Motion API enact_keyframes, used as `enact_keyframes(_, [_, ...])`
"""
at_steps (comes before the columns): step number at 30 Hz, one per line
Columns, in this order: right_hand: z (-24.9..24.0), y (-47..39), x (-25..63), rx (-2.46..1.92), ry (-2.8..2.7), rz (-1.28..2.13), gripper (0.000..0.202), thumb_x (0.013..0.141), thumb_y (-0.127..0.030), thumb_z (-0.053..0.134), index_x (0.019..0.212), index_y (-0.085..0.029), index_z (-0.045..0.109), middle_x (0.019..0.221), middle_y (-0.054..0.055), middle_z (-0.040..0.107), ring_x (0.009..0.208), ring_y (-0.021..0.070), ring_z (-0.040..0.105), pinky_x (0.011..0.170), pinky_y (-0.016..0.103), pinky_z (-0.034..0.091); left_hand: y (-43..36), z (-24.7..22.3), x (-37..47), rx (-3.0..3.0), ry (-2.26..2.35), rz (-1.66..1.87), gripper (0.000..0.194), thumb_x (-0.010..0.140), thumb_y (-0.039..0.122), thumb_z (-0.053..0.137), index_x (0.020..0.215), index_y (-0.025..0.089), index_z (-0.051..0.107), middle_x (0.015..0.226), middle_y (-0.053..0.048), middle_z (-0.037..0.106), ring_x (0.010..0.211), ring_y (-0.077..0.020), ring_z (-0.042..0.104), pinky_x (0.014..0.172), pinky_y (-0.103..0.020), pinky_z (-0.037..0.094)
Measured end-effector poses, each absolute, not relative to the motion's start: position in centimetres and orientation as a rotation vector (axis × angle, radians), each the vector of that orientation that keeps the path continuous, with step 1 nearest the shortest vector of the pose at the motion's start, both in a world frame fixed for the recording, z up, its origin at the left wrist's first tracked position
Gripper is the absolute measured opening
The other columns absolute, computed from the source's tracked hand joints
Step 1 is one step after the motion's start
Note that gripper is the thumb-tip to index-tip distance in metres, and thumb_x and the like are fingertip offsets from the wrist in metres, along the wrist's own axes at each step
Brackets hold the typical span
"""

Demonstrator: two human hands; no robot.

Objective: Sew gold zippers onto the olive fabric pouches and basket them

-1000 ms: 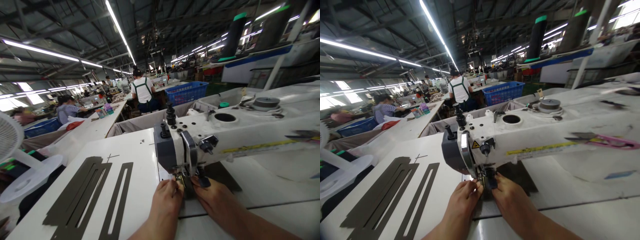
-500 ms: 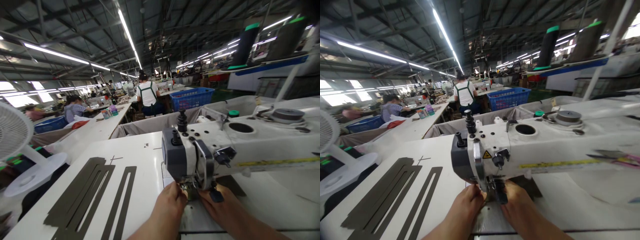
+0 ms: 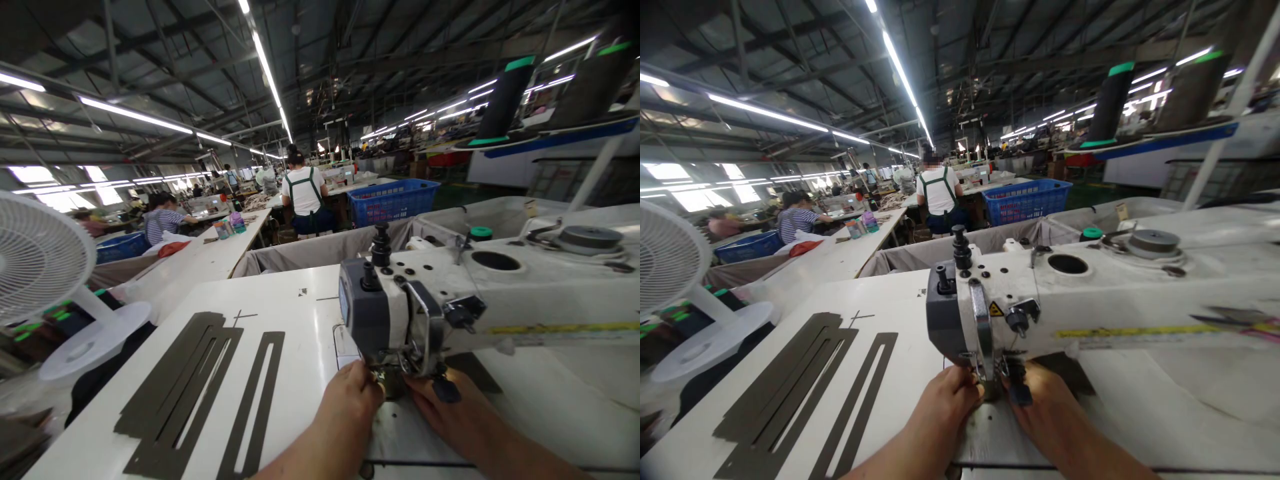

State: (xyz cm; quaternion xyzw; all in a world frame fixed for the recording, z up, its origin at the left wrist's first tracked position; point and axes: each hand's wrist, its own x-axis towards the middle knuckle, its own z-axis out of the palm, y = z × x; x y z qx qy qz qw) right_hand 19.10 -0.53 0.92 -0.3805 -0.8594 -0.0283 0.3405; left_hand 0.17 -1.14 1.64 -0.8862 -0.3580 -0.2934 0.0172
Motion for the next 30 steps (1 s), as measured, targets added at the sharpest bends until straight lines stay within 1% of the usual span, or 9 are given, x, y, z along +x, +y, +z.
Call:
enact_keyframes(3, [0.9,-0.6,19.2,-1.023,-2.284,-0.053,0.028,0.08,-0.011,0.037,0.079,-0.018,0.065,0.078,0.01,0.068,0.067,0.0196,0.063,0.059,0.029,0.052,-1.2,2.0,0.0,-2.807,-1.145,-0.867,0.011,0.083,0.01,0.052,0.076,0.014,0.06,0.079,-0.006,0.057,0.071,-0.0163,0.055,0.063,-0.025,0.05])
enact_keyframes(8, [0.8,-0.5,19.3,-1.038,-2.292,-0.034,0.029,0.081,-0.01,0.038,0.083,-0.018,0.065,0.078,0.01,0.069,0.067,0.0195,0.063,0.059,0.029,0.052,-1.2,2.3,-0.1,-2.851,-1.178,-0.815,0.01,0.077,0.004,0.055,0.078,0.013,0.061,0.084,-0.008,0.059,0.075,-0.0187,0.057,0.067,-0.028,0.051])
enact_keyframes(14, [0.4,-0.5,19.2,-1.031,-2.284,-0.023,0.028,0.081,-0.01,0.037,0.08,-0.016,0.064,0.078,0.011,0.068,0.069,0.02,0.064,0.062,0.029,0.052,-1.2,2.1,0.0,-2.823,-1.19,-0.842,0.012,0.075,0.004,0.056,0.078,0.014,0.062,0.081,-0.006,0.059,0.072,-0.0175,0.056,0.066,-0.027,0.051])
enact_keyframes(17, [0.4,-0.5,19.2,-1.06,-2.265,-0.048,0.027,0.082,-0.012,0.037,0.081,-0.014,0.064,0.078,0.011,0.068,0.071,0.0201,0.064,0.063,0.029,0.052,-1.3,2.2,-0.1,-2.805,-1.203,-0.924,0.016,0.078,0.003,0.053,0.081,0.015,0.063,0.079,-0.004,0.058,0.072,-0.0158,0.056,0.066,-0.024,0.05])
enact_keyframes(20, [0.6,-0.6,19.1,-1.071,-2.253,-0.07,0.028,0.082,-0.013,0.036,0.079,-0.014,0.064,0.078,0.011,0.068,0.069,0.0195,0.064,0.062,0.028,0.051,-1.4,2.4,-0.1,-2.827,-1.196,-0.997,0.016,0.081,0.005,0.051,0.078,0.016,0.063,0.079,-0.003,0.057,0.073,-0.0152,0.057,0.067,-0.023,0.05])
enact_keyframes(23, [1.0,-0.8,18.6,-1.06,-2.248,-0.093,0.032,0.081,-0.011,0.033,0.078,-0.015,0.065,0.077,0.01,0.068,0.069,0.0187,0.064,0.062,0.027,0.05,-1.4,2.3,-0.1,-2.819,-1.215,-1.01,0.013,0.081,0.008,0.055,0.075,0.016,0.063,0.078,-0.003,0.058,0.072,-0.0153,0.057,0.067,-0.024,0.05])
enact_keyframes(26, [1.8,-1.1,18.2,-1.063,-2.237,-0.108,0.034,0.08,-0.008,0.031,0.077,-0.016,0.065,0.075,0.008,0.067,0.07,0.0176,0.064,0.063,0.026,0.05,-1.2,1.9,-0.1,-2.777,-1.215,-0.994,0.009,0.078,0.008,0.06,0.073,0.015,0.063,0.076,-0.003,0.057,0.069,-0.015,0.057,0.064,-0.023,0.049])
enact_keyframes(28, [2.3,-1.1,18.3,-1.057,-2.244,-0.109,0.032,0.082,-0.009,0.033,0.078,-0.017,0.064,0.076,0.006,0.067,0.07,0.0153,0.064,0.063,0.023,0.05,-1.0,1.8,-0.3,-2.755,-1.2,-0.992,0.01,0.077,0.008,0.061,0.071,0.015,0.062,0.074,-0.003,0.057,0.068,-0.0147,0.057,0.061,-0.022,0.048])
enact_keyframes(30, [2.6,-0.9,19.1,-1.045,-2.26,-0.114,0.026,0.084,-0.013,0.038,0.083,-0.018,0.064,0.082,0.005,0.068,0.076,0.0149,0.064,0.068,0.022,0.05,-0.8,1.9,-0.5,-2.736,-1.188,-0.996,0.011,0.078,0.008,0.06,0.069,0.014,0.061,0.074,-0.003,0.057,0.066,-0.0142,0.057,0.059,-0.022,0.048])
